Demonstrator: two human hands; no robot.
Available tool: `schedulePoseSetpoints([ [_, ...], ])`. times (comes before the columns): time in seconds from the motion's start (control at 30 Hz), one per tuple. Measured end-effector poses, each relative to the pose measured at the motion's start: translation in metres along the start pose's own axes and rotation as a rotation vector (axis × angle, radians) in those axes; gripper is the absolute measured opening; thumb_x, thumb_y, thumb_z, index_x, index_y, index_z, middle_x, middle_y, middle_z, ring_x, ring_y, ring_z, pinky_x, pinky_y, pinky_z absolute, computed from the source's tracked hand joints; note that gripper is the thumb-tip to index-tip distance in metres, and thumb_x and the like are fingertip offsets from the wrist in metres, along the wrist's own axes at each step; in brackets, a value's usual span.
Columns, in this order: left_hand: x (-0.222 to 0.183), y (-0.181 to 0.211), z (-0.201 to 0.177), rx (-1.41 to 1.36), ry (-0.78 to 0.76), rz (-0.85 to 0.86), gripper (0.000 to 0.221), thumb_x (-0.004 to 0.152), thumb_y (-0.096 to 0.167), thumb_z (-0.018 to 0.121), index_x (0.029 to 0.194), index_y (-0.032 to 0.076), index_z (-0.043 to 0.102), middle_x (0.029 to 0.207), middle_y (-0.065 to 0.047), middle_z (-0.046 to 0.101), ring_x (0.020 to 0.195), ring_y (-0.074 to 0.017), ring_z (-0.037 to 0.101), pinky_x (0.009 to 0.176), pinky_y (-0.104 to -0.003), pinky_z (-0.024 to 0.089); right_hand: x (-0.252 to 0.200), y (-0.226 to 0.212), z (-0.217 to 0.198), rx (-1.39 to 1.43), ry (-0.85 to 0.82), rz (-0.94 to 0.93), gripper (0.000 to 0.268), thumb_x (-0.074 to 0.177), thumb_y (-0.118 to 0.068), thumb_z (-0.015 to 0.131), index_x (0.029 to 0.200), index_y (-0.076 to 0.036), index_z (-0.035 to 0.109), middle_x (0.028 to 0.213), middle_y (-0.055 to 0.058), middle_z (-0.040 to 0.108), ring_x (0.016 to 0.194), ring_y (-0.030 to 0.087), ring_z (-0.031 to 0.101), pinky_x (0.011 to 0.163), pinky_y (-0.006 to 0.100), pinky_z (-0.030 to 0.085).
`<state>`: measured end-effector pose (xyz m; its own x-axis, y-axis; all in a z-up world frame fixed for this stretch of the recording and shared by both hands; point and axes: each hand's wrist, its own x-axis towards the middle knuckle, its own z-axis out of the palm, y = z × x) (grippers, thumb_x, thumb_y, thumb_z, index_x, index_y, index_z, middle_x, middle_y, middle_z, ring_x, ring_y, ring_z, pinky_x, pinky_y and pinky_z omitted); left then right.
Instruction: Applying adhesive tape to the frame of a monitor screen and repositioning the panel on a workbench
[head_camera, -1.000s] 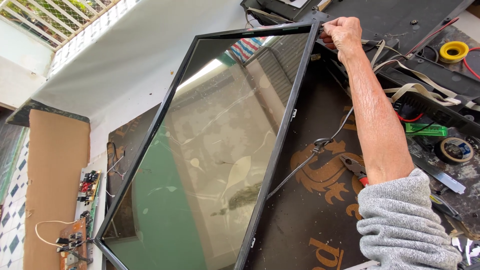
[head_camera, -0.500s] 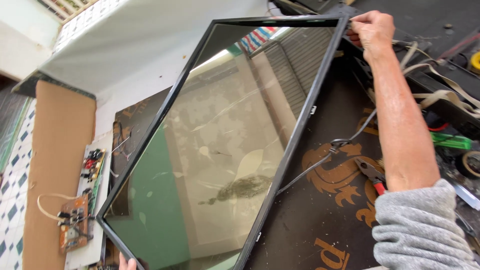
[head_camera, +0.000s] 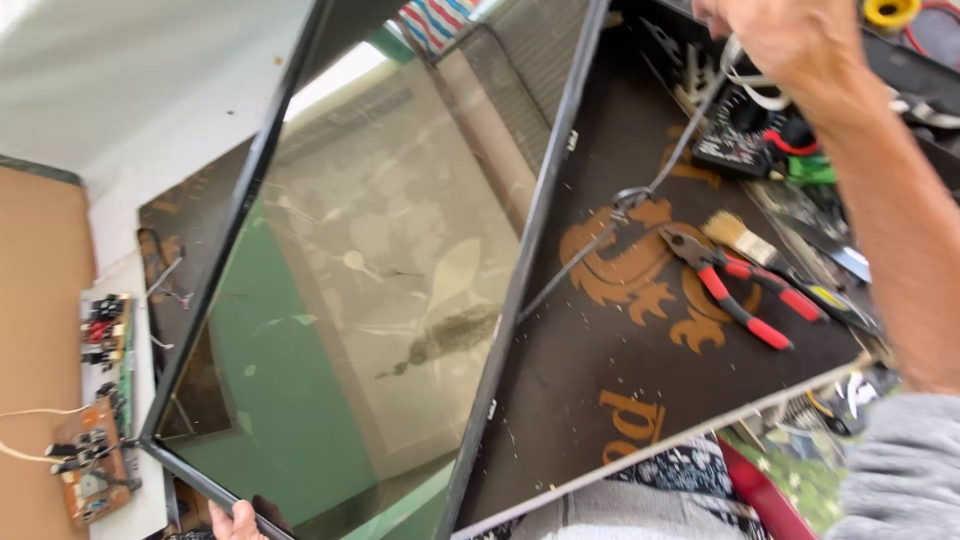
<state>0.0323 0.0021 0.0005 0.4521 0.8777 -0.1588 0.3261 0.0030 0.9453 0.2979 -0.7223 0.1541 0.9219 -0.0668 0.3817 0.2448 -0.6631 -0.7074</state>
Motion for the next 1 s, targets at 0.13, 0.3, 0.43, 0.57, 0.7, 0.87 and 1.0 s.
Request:
schedulePoseSetpoints([
  [0.13,-0.004,0.005,0.001,0.121,-0.026,0.070,0.054,0.088,0.029,0.040,0.140,0.039,0.054,0.082,0.010,0.049,0.066,0.0010,0.053,0.049,-0.016,0.041,-0.107,-0.026,-0.018,-0.119,-0.237,0.037,0.014,0.104,-0.006,0.062,0.092,-0.007,0.069,0.083,0.001,0.069,0.075,0.010,0.060,0.072,0.027,0.047],
  [0.3,-0.006,0.003,0.004,0.130,-0.006,0.097,0.059,0.089,0.027,0.040,0.145,0.037,0.055,0.075,0.008,0.050,0.061,-0.0010,0.052,0.047,-0.018,0.041,-0.220,-0.023,0.002,-0.656,-0.480,0.407,0.053,0.086,-0.061,0.065,0.121,-0.022,0.064,0.114,0.000,0.068,0.104,0.015,0.067,0.077,0.037,0.065],
  [0.43,0.002,-0.016,0.000,-0.042,-0.030,0.172,0.055,0.094,0.028,0.045,0.148,0.034,0.052,0.094,0.011,0.049,0.075,0.0028,0.057,0.059,-0.012,0.046,-0.261,0.019,0.031,-0.993,-0.176,-0.052,0.084,0.077,-0.076,0.065,0.131,-0.011,0.059,0.117,0.006,0.060,0.103,0.019,0.058,0.087,0.032,0.058],
  [0.57,0.005,-0.028,0.006,-0.269,0.015,0.219,0.064,0.095,0.024,0.059,0.158,0.023,0.051,0.103,0.007,0.057,0.079,0.0012,0.057,0.072,-0.011,0.053,-0.261,0.030,0.045,-1.116,-0.098,-0.170,0.064,0.088,-0.057,0.067,0.130,-0.010,0.059,0.102,0.004,0.056,0.094,0.021,0.058,0.077,0.029,0.058],
  [0.7,0.021,-0.044,0.005,-0.306,-0.022,0.223,0.066,0.091,0.024,0.060,0.157,0.026,0.054,0.101,0.010,0.059,0.076,0.0016,0.057,0.069,-0.013,0.052,-0.241,-0.001,0.028,-0.636,-0.222,0.088,0.051,0.093,-0.036,0.056,0.135,-0.007,0.058,0.101,0.019,0.060,0.101,0.039,0.057,0.085,0.050,0.054],
  [0.87,0.016,-0.040,0.009,-0.263,0.041,0.184,0.061,0.093,0.026,0.062,0.153,0.026,0.056,0.099,0.009,0.059,0.075,0.0002,0.058,0.070,-0.013,0.051,-0.210,-0.066,0.001,0.470,-0.174,0.861,0.060,0.105,-0.024,0.026,0.156,0.000,0.047,0.111,0.031,0.069,0.095,0.039,0.060,0.079,0.052,0.051],
  [1.0,0.028,-0.053,0.003,-0.249,-0.017,0.248,0.063,0.095,0.029,0.061,0.157,0.025,0.052,0.110,0.004,0.056,0.085,-0.0066,0.060,0.077,-0.017,0.053,-0.155,-0.086,0.015,0.832,-0.036,0.529,0.033,0.110,-0.025,0.033,0.125,0.000,0.046,0.094,0.022,0.060,0.068,0.029,0.054,0.062,0.040,0.049],
])
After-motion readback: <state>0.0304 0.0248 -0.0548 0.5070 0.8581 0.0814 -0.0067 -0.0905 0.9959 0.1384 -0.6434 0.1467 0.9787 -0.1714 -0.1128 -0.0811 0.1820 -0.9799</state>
